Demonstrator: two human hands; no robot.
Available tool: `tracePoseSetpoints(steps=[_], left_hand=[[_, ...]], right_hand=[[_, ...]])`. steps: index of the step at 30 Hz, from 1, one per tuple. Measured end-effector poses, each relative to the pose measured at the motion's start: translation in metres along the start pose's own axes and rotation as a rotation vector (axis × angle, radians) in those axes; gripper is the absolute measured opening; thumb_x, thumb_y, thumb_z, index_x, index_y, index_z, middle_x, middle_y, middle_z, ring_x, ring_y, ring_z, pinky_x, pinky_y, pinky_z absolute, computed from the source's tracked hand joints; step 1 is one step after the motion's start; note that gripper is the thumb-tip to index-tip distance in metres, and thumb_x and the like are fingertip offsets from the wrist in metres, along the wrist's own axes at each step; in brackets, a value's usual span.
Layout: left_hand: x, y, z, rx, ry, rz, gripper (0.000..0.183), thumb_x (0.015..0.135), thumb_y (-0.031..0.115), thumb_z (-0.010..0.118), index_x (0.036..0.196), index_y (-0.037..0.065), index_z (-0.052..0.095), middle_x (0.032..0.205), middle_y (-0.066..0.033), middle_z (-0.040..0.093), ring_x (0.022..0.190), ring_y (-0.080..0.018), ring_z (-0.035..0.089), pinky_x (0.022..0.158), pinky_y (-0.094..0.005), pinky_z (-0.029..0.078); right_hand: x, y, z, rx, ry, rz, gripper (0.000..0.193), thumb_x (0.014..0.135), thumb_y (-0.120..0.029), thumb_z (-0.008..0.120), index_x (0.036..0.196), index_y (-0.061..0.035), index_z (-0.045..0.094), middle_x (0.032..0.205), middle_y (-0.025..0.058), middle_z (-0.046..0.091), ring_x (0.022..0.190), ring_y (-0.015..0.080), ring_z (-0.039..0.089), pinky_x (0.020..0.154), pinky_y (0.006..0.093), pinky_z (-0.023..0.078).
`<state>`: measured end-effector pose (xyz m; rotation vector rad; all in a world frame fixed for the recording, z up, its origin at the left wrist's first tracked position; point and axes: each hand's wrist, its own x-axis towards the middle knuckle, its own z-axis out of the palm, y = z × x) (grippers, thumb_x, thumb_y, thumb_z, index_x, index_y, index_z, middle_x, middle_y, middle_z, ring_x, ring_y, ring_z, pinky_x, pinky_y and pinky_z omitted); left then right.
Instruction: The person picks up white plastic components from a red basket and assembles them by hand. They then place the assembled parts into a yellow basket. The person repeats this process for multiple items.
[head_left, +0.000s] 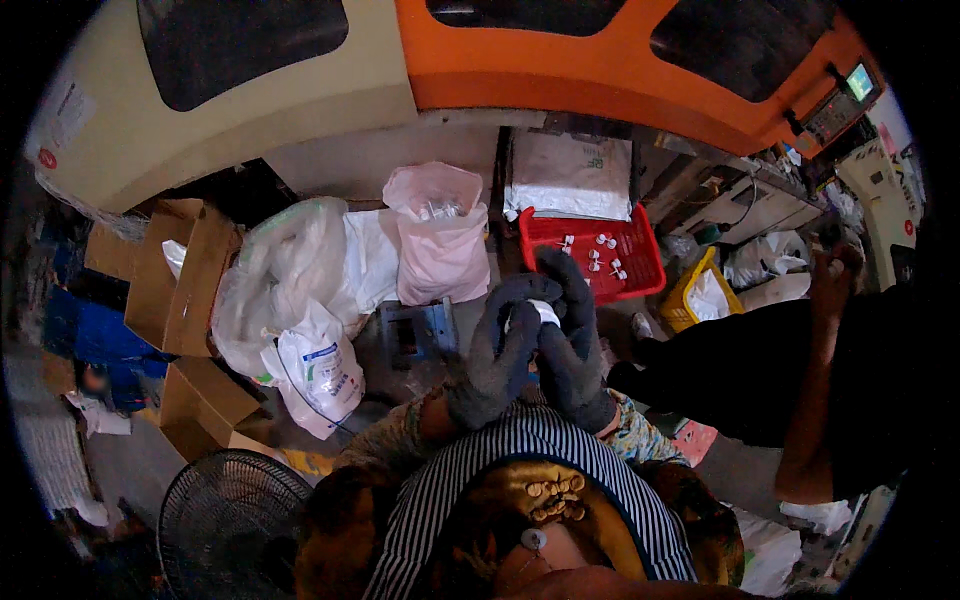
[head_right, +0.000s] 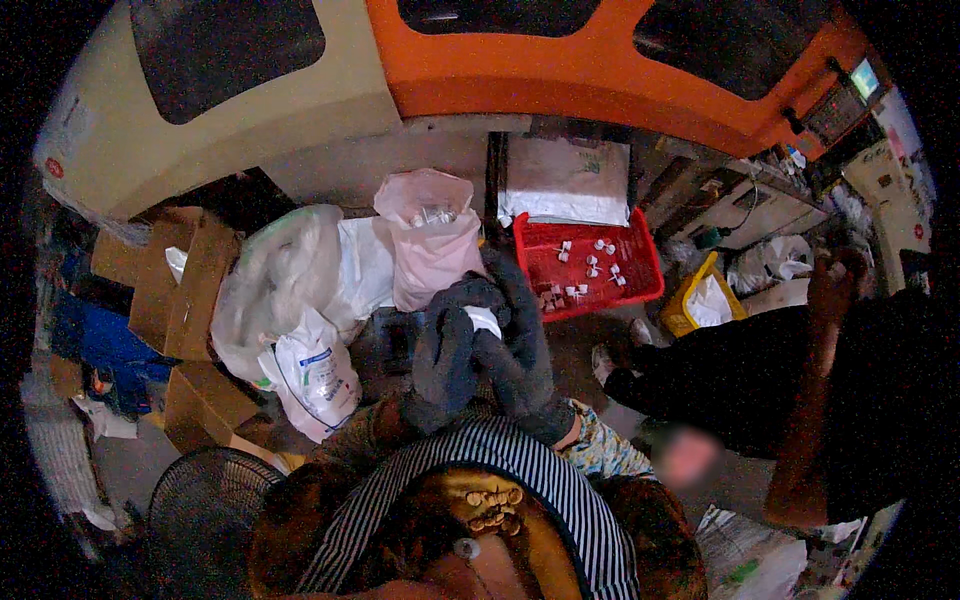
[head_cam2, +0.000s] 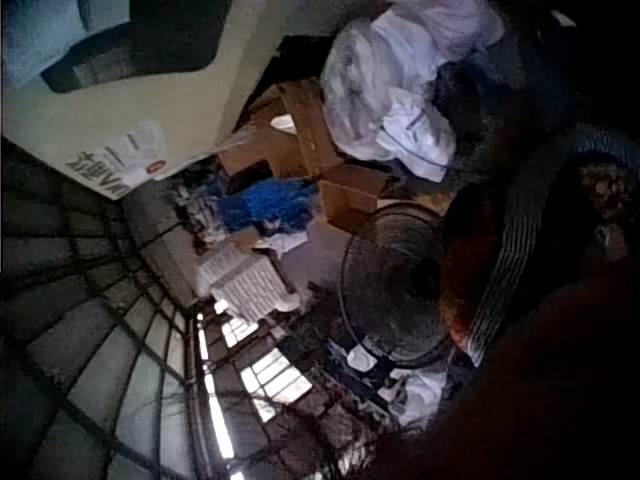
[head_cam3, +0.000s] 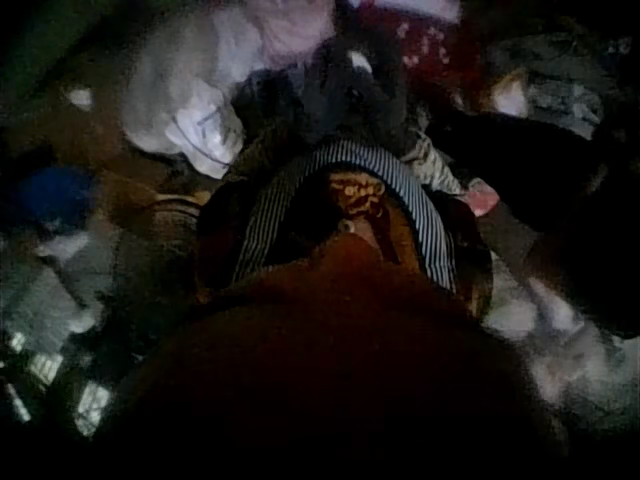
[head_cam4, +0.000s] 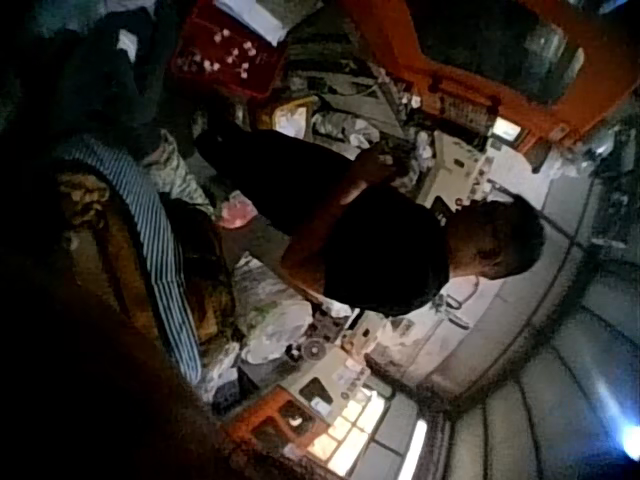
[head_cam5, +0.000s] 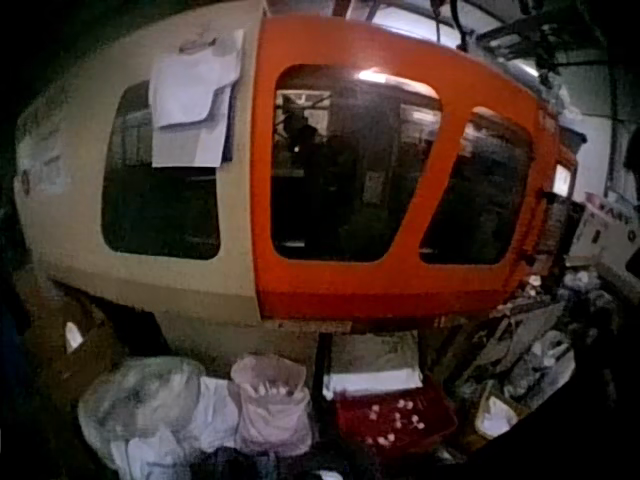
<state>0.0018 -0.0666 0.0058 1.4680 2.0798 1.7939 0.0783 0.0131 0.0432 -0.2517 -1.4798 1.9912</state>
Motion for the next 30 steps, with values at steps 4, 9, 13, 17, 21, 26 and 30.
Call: tracePoseSetpoints(steps=[4,9,13,17,21,26,30], left_hand=[[-0.006,0.008,0.003,-0.205,0.122,0.009,0.02,0.095,0.012,0.048,0.113,0.002,0.051,0.109,-0.0139,0.055,0.097,-0.0225,0.055,0.084,-0.0352,0.046],[0.004,0.021,0.014,-0.649,0.298,0.158,0.018,0.092,0.008,0.05,0.11,0.003,0.049,0.104,-0.0138,0.056,0.094,-0.0222,0.055,0.082,-0.0367,0.046],[-0.002,0.022,0.012,-0.679,0.292,0.149,0.019,0.093,0.011,0.049,0.11,0.002,0.049,0.106,-0.014,0.056,0.095,-0.0225,0.056,0.083,-0.0371,0.046],[-0.008,0.022,0.013,-0.737,0.188,-0.008,0.02,0.094,0.013,0.047,0.11,0.001,0.049,0.108,-0.0141,0.056,0.097,-0.0228,0.056,0.084,-0.0375,0.047],[-0.016,0.008,-0.005,-0.782,0.054,-0.304,0.021,0.095,0.015,0.046,0.11,0.001,0.049,0.11,-0.0142,0.056,0.099,-0.0231,0.056,0.085,-0.0379,0.047],[-0.012,-0.002,-0.017,-0.859,-0.013,-0.458,0.024,0.096,0.018,0.045,0.111,0.0,0.049,0.112,-0.0144,0.056,0.101,-0.0235,0.056,0.086,-0.0383,0.048],[-0.002,0.007,-0.021,-0.878,-0.072,-0.462,0.028,0.097,0.02,0.043,0.115,-0.001,0.048,0.113,-0.0151,0.056,0.103,-0.0238,0.056,0.087,-0.038,0.048]], right_hand=[[-0.005,-0.002,0.006,0.033,-0.086,-0.073,0.062,0.087,-0.026,0.061,0.14,-0.0051,0.037,0.147,0.017,0.034,0.131,0.0292,0.04,0.109,0.0425,0.03],[-0.01,0.001,0.009,0.091,-0.129,-0.188,0.047,0.087,-0.036,0.06,0.123,-0.0067,0.053,0.141,0.0196,0.041,0.129,0.0343,0.042,0.107,0.0471,0.031],[-0.002,0.008,-0.004,-0.023,-0.257,-0.267,0.043,0.087,-0.033,0.06,0.12,-0.006,0.056,0.138,0.019,0.043,0.13,0.0343,0.041,0.107,0.0463,0.03],[-0.009,-0.002,-0.007,0.097,-0.249,-0.138,0.045,0.086,-0.031,0.062,0.122,-0.0055,0.055,0.139,0.0168,0.042,0.131,0.0317,0.04,0.108,0.0435,0.03],[0.001,-0.007,-0.005,0.29,-0.25,0.168,0.059,0.084,-0.024,0.067,0.134,-0.0038,0.044,0.139,0.0127,0.042,0.132,0.0248,0.039,0.108,0.0384,0.031],[-0.007,0.027,-0.002,0.18,-0.15,0.063,0.06,0.084,-0.011,0.068,0.138,-0.0045,0.041,0.142,0.0104,0.043,0.132,0.0211,0.039,0.111,0.036,0.028],[-0.008,0.013,0.002,0.32,-0.156,0.024,0.071,0.083,-0.017,0.07,0.143,-0.0034,0.033,0.146,0.0107,0.037,0.132,0.0228,0.038,0.111,0.0365,0.029]])
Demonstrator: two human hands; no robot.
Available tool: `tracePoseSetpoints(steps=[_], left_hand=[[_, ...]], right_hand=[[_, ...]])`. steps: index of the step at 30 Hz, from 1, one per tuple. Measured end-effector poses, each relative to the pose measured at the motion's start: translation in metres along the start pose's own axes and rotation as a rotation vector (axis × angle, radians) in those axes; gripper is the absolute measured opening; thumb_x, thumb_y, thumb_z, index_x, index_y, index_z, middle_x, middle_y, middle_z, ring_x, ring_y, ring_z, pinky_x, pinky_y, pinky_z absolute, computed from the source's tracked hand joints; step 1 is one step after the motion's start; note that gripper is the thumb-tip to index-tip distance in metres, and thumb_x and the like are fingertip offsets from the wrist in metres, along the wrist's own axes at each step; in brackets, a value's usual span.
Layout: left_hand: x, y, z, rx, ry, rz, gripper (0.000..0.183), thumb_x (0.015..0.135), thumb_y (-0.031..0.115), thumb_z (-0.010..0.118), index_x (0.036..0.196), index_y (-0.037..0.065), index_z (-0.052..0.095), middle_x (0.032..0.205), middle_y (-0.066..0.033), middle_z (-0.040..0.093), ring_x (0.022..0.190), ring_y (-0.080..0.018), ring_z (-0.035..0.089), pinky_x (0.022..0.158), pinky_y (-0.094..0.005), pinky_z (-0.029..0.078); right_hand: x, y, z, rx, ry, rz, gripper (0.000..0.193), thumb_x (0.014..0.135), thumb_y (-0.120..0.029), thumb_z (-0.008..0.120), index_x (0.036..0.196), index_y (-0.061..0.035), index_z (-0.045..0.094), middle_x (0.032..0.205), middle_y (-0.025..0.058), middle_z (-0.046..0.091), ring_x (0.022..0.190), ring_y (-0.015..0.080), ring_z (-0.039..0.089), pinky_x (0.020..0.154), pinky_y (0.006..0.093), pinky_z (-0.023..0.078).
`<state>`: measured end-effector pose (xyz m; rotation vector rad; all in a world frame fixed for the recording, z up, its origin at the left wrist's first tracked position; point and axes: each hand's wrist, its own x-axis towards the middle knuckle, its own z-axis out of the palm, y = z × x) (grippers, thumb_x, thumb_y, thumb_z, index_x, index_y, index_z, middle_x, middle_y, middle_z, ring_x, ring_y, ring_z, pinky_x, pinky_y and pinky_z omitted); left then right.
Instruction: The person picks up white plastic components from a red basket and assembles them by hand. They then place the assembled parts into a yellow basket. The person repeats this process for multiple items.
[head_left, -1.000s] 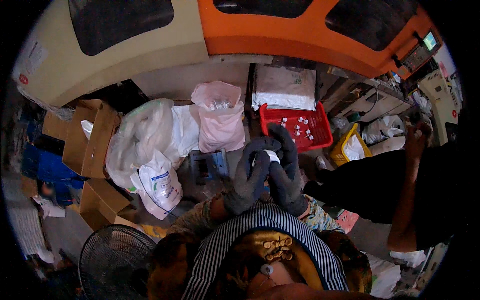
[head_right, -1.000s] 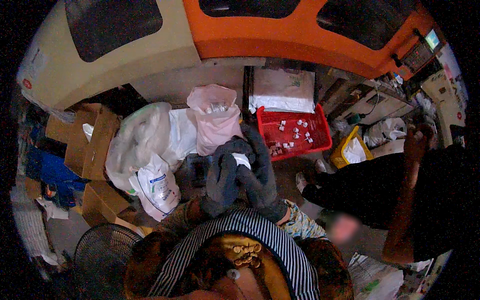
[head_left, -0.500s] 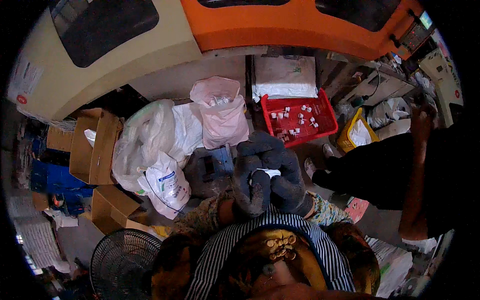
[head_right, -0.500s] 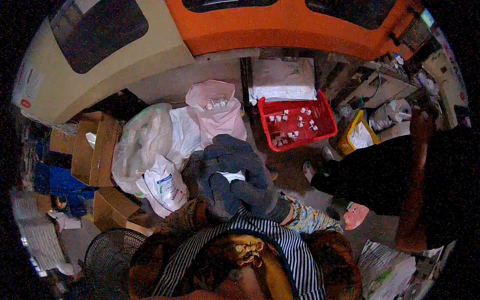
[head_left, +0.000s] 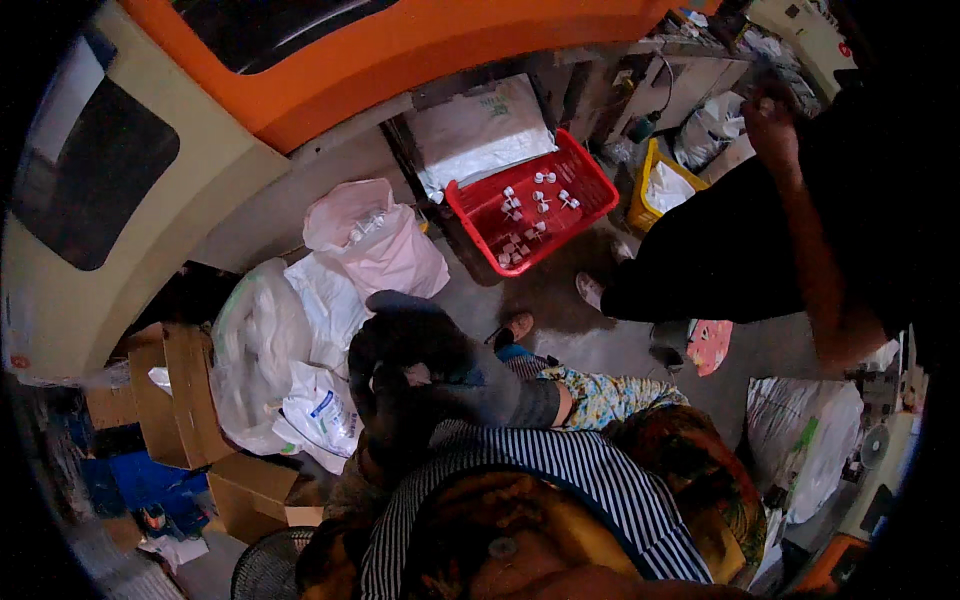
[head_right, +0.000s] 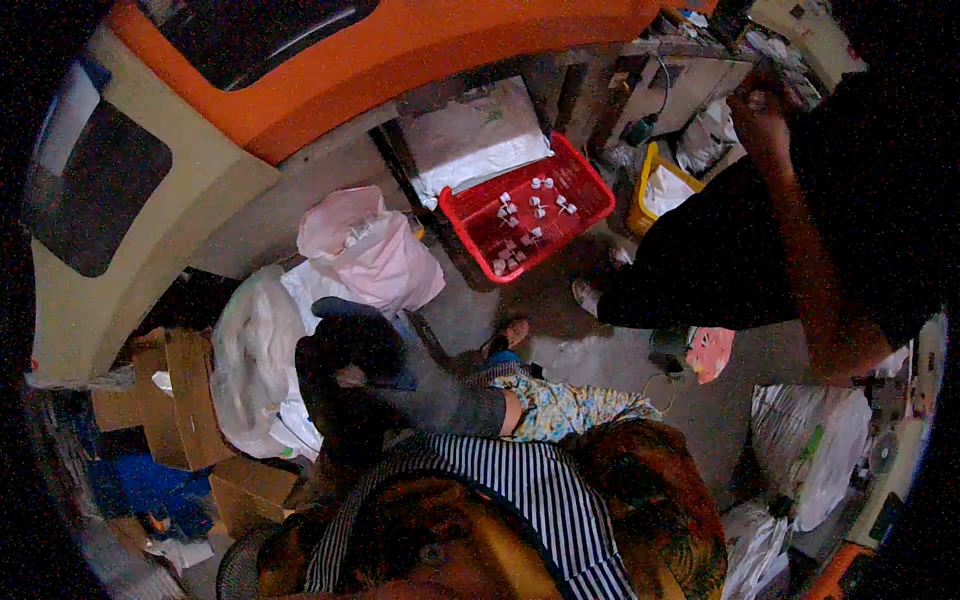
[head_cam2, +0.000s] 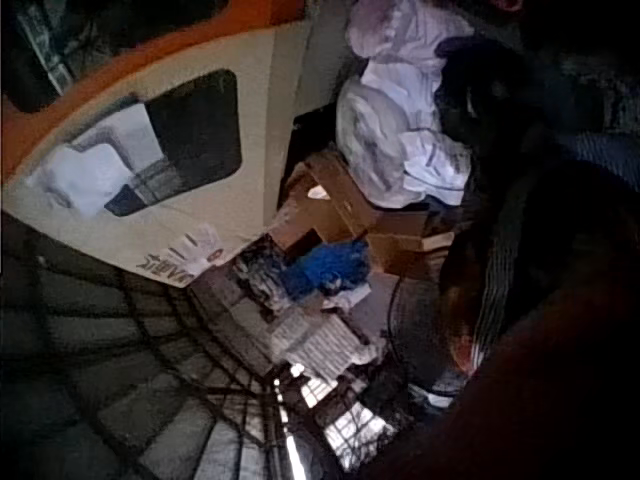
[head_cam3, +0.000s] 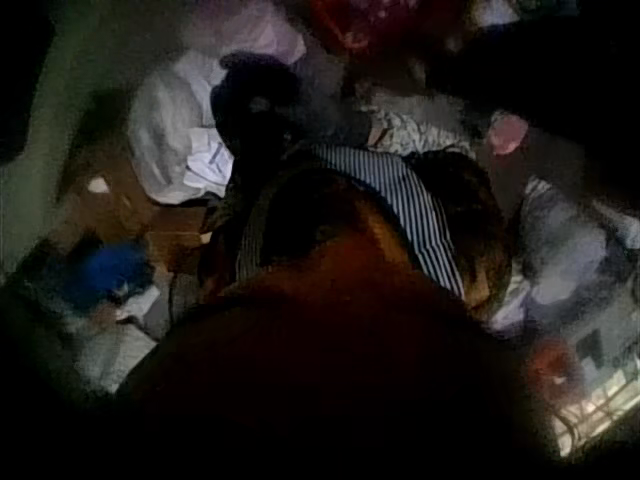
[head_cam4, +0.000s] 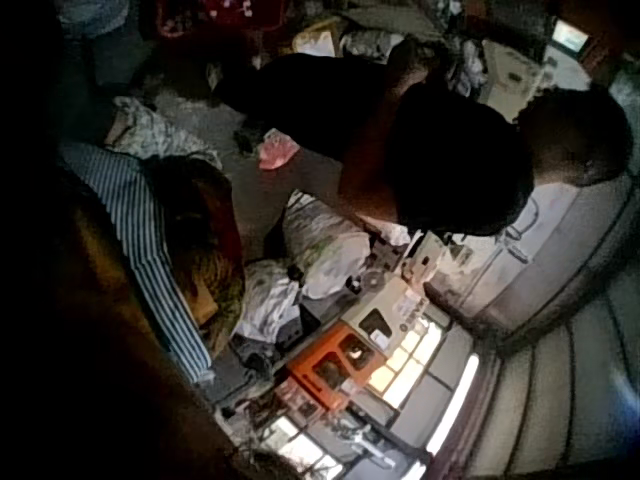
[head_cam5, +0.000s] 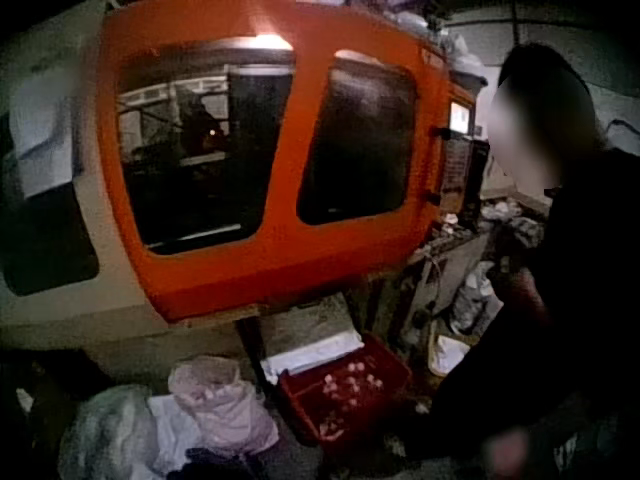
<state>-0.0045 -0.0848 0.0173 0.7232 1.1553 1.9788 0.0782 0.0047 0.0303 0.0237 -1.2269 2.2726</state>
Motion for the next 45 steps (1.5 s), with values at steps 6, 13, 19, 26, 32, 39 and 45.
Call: tracePoseSetpoints(steps=[6,13,19,26,32,39,45], left_hand=[[0.005,-0.005,-0.005,0.2,-0.08,-0.006,0.031,0.098,0.02,0.043,0.119,-0.002,0.048,0.115,-0.0155,0.056,0.104,-0.0238,0.057,0.088,-0.0375,0.047],[0.046,-0.058,-0.007,0.446,-0.056,-0.086,0.034,0.098,0.019,0.043,0.125,-0.001,0.047,0.116,-0.0149,0.056,0.103,-0.0234,0.057,0.089,-0.0365,0.047],[0.06,-0.118,-0.015,0.414,0.048,-0.203,0.032,0.098,0.01,0.044,0.129,0.003,0.046,0.113,-0.0107,0.057,0.097,-0.0214,0.057,0.085,-0.0341,0.048],[0.058,-0.185,-0.027,0.442,0.005,-0.167,0.028,0.097,0.01,0.044,0.123,0.002,0.05,0.112,-0.0124,0.057,0.098,-0.0245,0.057,0.086,-0.034,0.047],[0.103,-0.207,-0.033,1.175,-0.227,0.159,0.029,0.092,0.017,0.053,0.117,0.003,0.053,0.112,-0.0117,0.058,0.101,-0.0261,0.055,0.09,-0.0373,0.043],[0.216,-0.187,-0.14,1.086,-0.026,0.071,0.04,0.091,0.021,0.06,0.123,0.0,0.052,0.115,-0.0159,0.059,0.107,-0.0302,0.056,0.095,-0.0389,0.043],[0.259,-0.249,-0.251,0.822,0.014,-0.203,0.038,0.094,0.014,0.056,0.127,-0.001,0.047,0.121,-0.0187,0.057,0.116,-0.027,0.053,0.101,-0.0372,0.041]], right_hand=[[-0.001,-0.007,-0.016,-0.365,-0.073,-0.064,0.062,0.088,-0.022,0.064,0.14,-0.0021,0.037,0.146,0.0124,0.038,0.132,0.0262,0.039,0.111,0.0381,0.027],[0.011,0.017,-0.067,-0.683,0.276,-0.063,0.047,0.085,-0.018,0.063,0.128,-0.0054,0.052,0.13,0.0142,0.052,0.125,0.0359,0.045,0.102,0.0441,0.037],[0.009,0.019,-0.138,-1.569,-0.05,-0.242,0.044,0.086,-0.027,0.062,0.126,-0.0113,0.056,0.124,0.0163,0.054,0.112,0.0376,0.051,0.094,0.0476,0.041],[-0.002,0.038,-0.172,-1.467,0.171,-0.095,0.041,0.084,-0.024,0.063,0.121,-0.0077,0.057,0.116,0.0166,0.057,0.1,0.0362,0.056,0.081,0.0422,0.048],[-0.002,0.023,-0.191,-1.258,0.319,0.22,0.044,0.082,-0.021,0.063,0.123,-0.0066,0.054,0.115,0.0163,0.058,0.102,0.0358,0.056,0.082,0.0469,0.047],[-0.032,0.021,-0.211,-1.363,0.349,0.184,0.04,0.086,-0.02,0.065,0.121,-0.0035,0.058,0.114,0.0164,0.06,0.105,0.0309,0.058,0.089,0.041,0.046],[-0.065,0.076,-0.238,-0.654,0.706,0.649,0.034,0.09,-0.018,0.061,0.118,-0.0002,0.058,0.108,0.0166,0.063,0.102,0.0275,0.06,0.087,0.0379,0.047]])
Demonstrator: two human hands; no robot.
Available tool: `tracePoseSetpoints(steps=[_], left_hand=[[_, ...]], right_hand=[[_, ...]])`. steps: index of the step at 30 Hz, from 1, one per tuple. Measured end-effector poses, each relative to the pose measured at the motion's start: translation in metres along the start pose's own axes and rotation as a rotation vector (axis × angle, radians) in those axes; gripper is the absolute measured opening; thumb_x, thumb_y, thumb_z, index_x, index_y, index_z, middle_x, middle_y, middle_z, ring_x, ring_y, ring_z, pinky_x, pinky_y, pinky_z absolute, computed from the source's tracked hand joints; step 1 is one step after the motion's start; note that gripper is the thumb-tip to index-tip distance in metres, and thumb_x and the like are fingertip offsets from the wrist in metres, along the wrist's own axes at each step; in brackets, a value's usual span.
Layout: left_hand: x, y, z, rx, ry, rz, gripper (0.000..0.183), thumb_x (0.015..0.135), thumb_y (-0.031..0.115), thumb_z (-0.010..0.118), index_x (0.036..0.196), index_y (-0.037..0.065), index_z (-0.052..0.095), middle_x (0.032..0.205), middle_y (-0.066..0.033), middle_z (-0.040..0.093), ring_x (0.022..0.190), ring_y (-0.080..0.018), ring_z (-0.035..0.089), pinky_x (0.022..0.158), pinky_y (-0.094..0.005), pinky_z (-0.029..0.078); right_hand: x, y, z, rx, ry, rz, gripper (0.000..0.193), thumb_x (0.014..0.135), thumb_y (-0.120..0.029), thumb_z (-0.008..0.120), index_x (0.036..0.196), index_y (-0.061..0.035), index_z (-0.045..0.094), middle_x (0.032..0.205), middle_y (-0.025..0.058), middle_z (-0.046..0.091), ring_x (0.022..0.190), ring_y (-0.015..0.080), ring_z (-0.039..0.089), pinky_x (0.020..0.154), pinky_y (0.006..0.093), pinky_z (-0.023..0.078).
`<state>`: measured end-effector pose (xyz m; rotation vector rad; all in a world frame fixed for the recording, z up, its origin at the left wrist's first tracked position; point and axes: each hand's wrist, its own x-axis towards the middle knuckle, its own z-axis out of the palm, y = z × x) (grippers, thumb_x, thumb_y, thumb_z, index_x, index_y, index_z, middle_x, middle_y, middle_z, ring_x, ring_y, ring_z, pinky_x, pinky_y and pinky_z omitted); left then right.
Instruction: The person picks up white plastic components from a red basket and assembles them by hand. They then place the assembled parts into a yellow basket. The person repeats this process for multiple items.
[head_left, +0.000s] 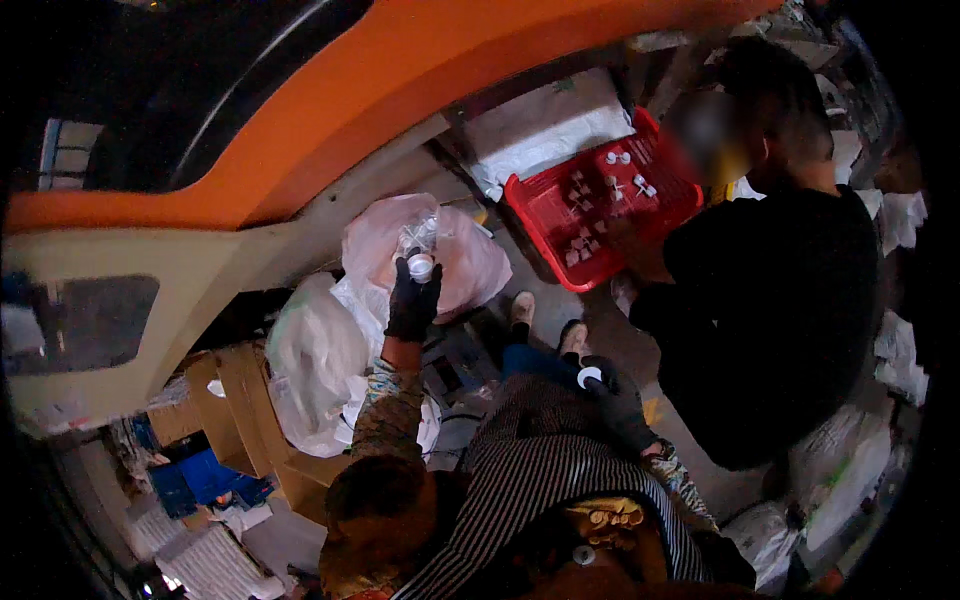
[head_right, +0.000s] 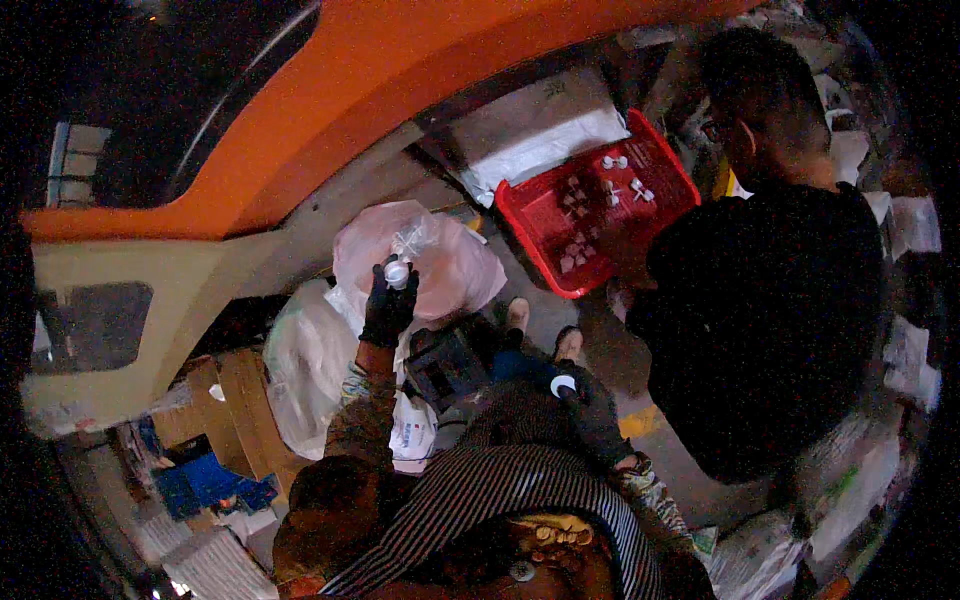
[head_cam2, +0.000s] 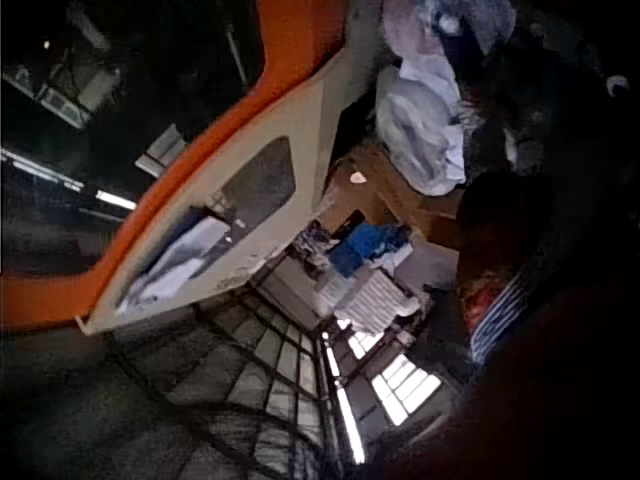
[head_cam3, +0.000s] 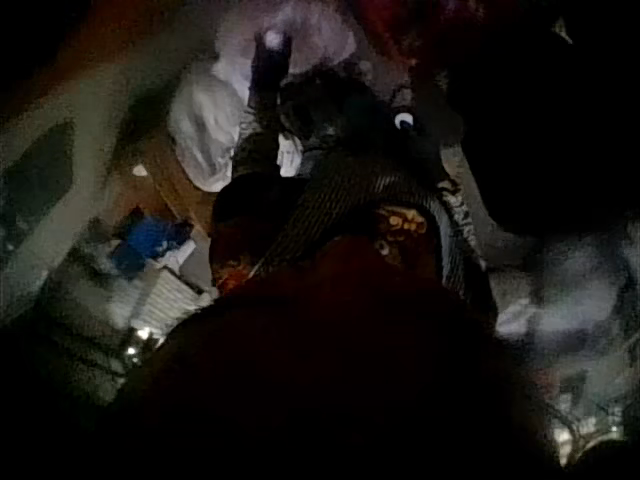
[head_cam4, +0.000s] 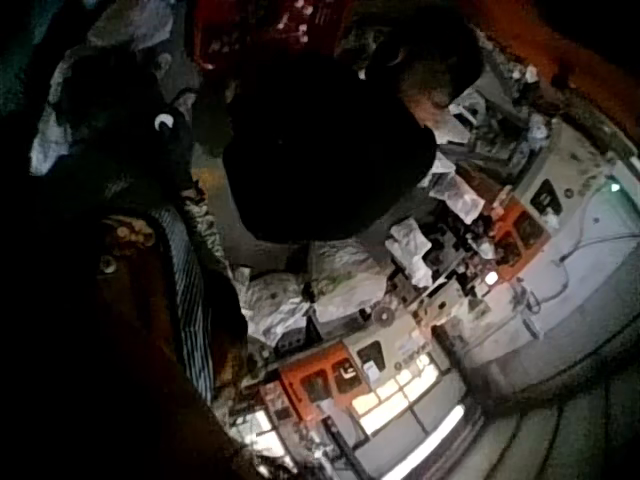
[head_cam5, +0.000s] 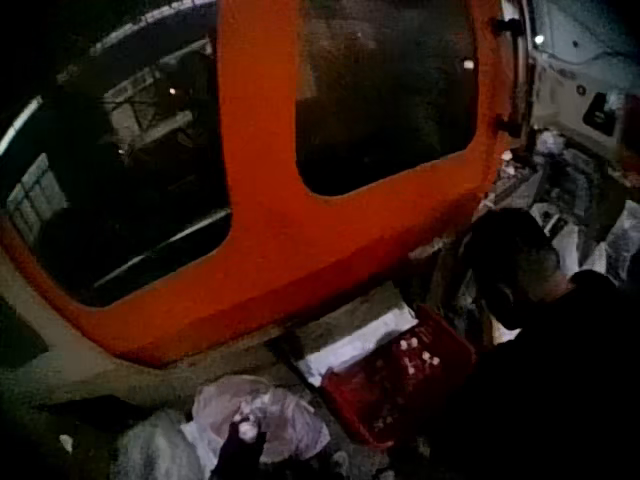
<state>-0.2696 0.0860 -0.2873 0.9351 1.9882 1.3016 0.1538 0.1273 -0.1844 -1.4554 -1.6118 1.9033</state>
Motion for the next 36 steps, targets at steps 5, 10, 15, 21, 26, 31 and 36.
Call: tracePoseSetpoints(steps=[5,10,15,21,26,31,36], left_hand=[[0.027,0.028,-0.003,0.393,-0.097,0.229,0.051,0.087,0.002,0.062,0.134,0.001,0.041,0.13,-0.014,0.051,0.119,-0.0229,0.051,0.099,-0.0344,0.044],[0.052,0.027,0.009,0.272,-0.255,0.118,0.052,0.082,0.008,0.069,0.129,-0.003,0.048,0.127,-0.0184,0.055,0.117,-0.0316,0.053,0.098,-0.0387,0.044],[0.078,-0.02,0.003,0.523,-0.24,0.237,0.048,0.079,0.004,0.07,0.124,-0.004,0.053,0.124,-0.0192,0.056,0.117,-0.0333,0.052,0.098,-0.0393,0.043],[0.091,-0.067,-0.027,0.008,0.043,-0.16,0.028,0.09,0.017,0.057,0.115,0.004,0.057,0.111,-0.0055,0.057,0.1,-0.0229,0.056,0.084,-0.0377,0.049],[0.092,-0.112,-0.066,-0.066,0.251,-0.234,0.032,0.094,0.024,0.057,0.114,-0.001,0.057,0.112,-0.007,0.057,0.099,-0.0213,0.055,0.082,-0.0329,0.048],[0.071,-0.112,-0.05,0.324,0.342,-0.231,0.036,0.092,0.024,0.059,0.118,-0.002,0.058,0.115,-0.014,0.059,0.103,-0.0232,0.056,0.087,-0.0333,0.046],[0.073,-0.011,0.044,0.458,-0.063,0.189,0.033,0.093,0.018,0.055,0.119,0.0,0.057,0.117,-0.0177,0.06,0.108,-0.0325,0.056,0.096,-0.0392,0.042]], right_hand=[[0.017,0.011,0.026,0.01,0.018,0.036,0.032,0.09,-0.016,0.061,0.12,-0.0056,0.058,0.1,0.0098,0.063,0.092,0.017,0.06,0.08,0.0307,0.049],[0.045,-0.014,0.06,-0.029,-0.001,-0.055,0.031,0.091,-0.02,0.061,0.118,-0.004,0.059,0.101,0.0102,0.064,0.092,0.0169,0.061,0.08,0.0314,0.05],[0.058,0.008,0.084,0.014,0.088,0.094,0.03,0.091,-0.018,0.061,0.117,-0.0029,0.059,0.101,0.0093,0.065,0.086,0.0148,0.061,0.075,0.0302,0.05],[0.062,0.004,0.073,0.254,0.19,0.275,0.029,0.092,-0.014,0.059,0.119,-0.003,0.058,0.099,0.0058,0.064,0.083,0.0117,0.058,0.072,0.0281,0.049],[0.073,0.021,0.068,0.387,0.125,0.258,0.029,0.092,-0.012,0.058,0.12,-0.0036,0.057,0.098,0.0048,0.063,0.082,0.0115,0.058,0.071,0.0279,0.049],[0.085,0.061,0.07,0.272,0.116,0.139,0.03,0.092,-0.012,0.058,0.121,-0.0028,0.056,0.1,0.0051,0.062,0.085,0.0124,0.059,0.075,0.028,0.05],[0.094,0.074,0.053,0.275,0.13,0.178,0.032,0.092,-0.013,0.058,0.122,-0.0028,0.055,0.102,0.0055,0.062,0.09,0.0139,0.06,0.077,0.0293,0.051]])
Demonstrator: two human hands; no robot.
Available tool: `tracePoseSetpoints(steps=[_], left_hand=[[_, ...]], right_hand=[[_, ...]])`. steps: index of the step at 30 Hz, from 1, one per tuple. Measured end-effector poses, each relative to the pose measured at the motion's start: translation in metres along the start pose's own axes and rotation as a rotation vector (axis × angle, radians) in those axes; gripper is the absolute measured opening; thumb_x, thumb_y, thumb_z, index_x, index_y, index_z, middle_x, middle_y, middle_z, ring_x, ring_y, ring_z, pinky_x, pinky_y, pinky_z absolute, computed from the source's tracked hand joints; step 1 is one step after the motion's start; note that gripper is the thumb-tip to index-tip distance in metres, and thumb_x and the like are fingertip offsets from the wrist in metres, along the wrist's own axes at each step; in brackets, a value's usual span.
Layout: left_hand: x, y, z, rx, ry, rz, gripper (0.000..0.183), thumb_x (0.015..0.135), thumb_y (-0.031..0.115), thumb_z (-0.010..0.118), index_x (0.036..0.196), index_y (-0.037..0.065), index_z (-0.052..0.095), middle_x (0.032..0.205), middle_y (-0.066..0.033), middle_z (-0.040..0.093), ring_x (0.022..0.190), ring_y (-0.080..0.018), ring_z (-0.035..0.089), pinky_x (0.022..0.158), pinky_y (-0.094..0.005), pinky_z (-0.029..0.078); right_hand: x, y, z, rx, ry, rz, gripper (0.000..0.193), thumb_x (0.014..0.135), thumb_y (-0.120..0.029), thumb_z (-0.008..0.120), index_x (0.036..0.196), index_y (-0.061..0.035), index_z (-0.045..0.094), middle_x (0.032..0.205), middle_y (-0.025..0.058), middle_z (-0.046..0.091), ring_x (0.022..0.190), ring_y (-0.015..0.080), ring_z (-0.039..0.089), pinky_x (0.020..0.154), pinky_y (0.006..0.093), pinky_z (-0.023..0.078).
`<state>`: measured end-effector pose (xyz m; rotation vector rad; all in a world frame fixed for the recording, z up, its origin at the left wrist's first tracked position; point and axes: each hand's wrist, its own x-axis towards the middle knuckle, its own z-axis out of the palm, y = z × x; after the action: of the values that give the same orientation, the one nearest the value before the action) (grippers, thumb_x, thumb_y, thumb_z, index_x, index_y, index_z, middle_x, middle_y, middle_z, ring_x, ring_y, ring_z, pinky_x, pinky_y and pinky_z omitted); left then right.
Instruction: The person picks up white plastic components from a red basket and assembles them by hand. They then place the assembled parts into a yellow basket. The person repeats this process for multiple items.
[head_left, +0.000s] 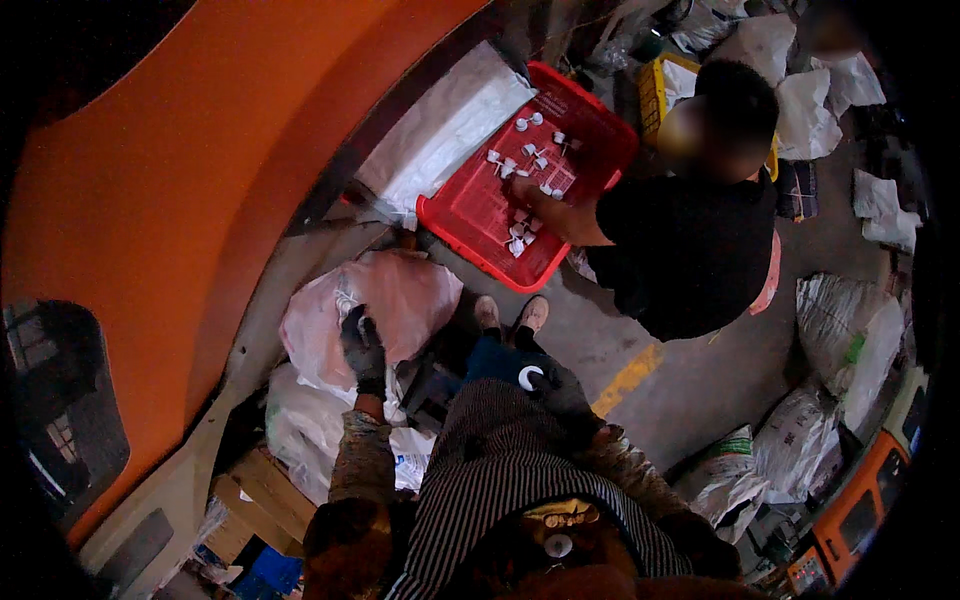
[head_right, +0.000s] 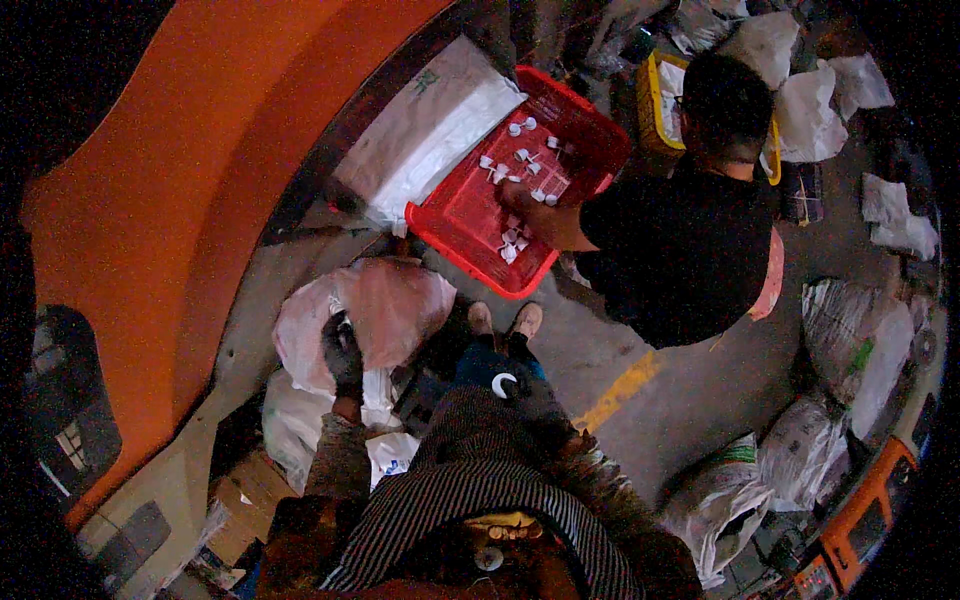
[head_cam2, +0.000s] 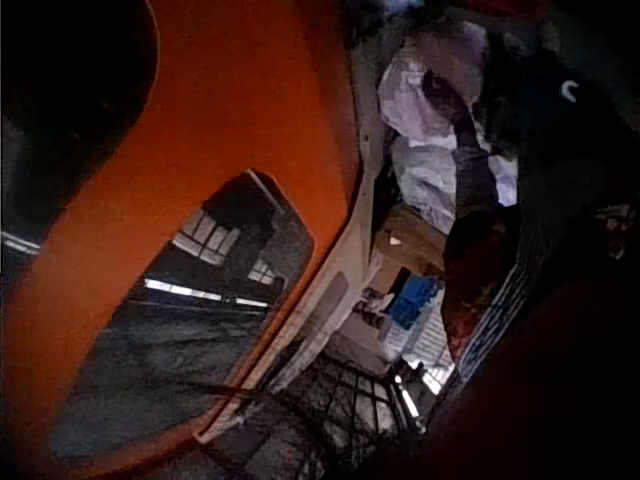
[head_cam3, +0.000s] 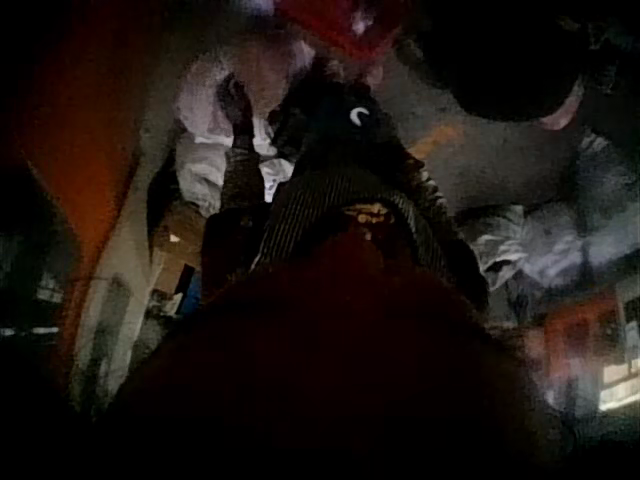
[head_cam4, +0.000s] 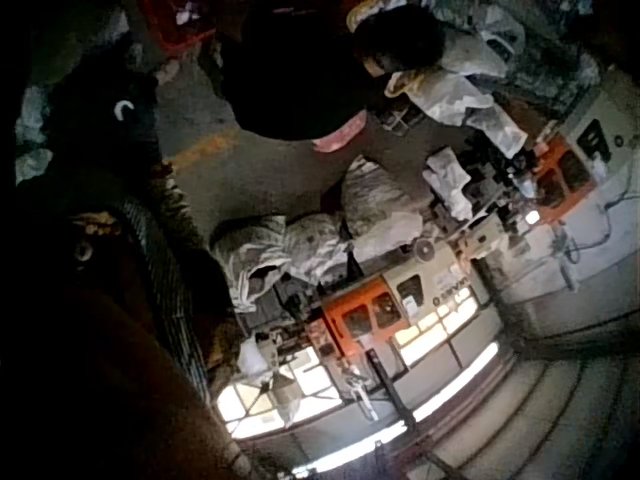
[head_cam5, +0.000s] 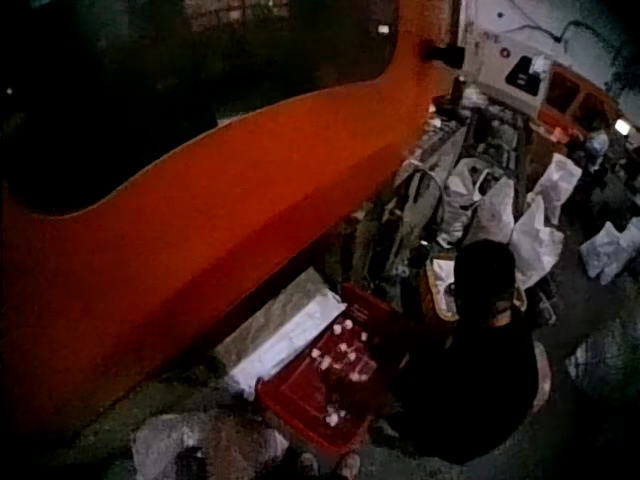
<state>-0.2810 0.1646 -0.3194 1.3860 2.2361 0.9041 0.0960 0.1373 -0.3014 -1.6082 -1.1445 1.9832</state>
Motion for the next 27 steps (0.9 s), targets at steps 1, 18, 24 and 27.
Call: tracePoseSetpoints(steps=[1,18,24,27], left_hand=[[0.0,0.017,0.015,-0.154,-0.11,-0.068,0.033,0.093,0.019,0.054,0.12,0.0,0.057,0.118,-0.0171,0.06,0.11,-0.0333,0.055,0.097,-0.0401,0.042],[-0.036,0.097,0.147,-0.034,-0.78,-0.208,0.043,0.095,0.031,0.051,0.127,0.003,0.055,0.125,-0.0162,0.058,0.114,-0.0282,0.054,0.098,-0.0378,0.04],[-0.059,0.028,0.147,-0.11,-0.865,-0.315,0.043,0.095,0.032,0.052,0.127,0.003,0.055,0.122,-0.0165,0.059,0.109,-0.0288,0.055,0.094,-0.0387,0.042],[-0.055,-0.004,0.156,-0.119,-0.87,-0.359,0.044,0.094,0.033,0.052,0.126,0.004,0.055,0.12,-0.0167,0.06,0.107,-0.0291,0.056,0.093,-0.0391,0.043]], right_hand=[[0.003,0.011,-0.006,-0.032,0.008,-0.01,0.032,0.092,-0.014,0.057,0.123,-0.0029,0.055,0.103,0.0057,0.062,0.091,0.0143,0.06,0.077,0.0297,0.052],[0.005,0.059,-0.008,0.454,0.1,0.34,0.034,0.091,-0.026,0.063,0.115,-0.0013,0.06,0.105,0.0083,0.062,0.09,0.0207,0.063,0.071,0.0331,0.054],[0.021,0.044,0.03,0.308,0.08,0.374,0.037,0.092,-0.024,0.062,0.12,-0.0012,0.059,0.112,0.0113,0.063,0.094,0.023,0.063,0.077,0.035,0.056],[0.028,0.008,0.033,0.603,0.121,0.449,0.041,0.091,-0.026,0.064,0.123,-0.0013,0.057,0.114,0.0124,0.062,0.097,0.023,0.063,0.077,0.0352,0.055]])
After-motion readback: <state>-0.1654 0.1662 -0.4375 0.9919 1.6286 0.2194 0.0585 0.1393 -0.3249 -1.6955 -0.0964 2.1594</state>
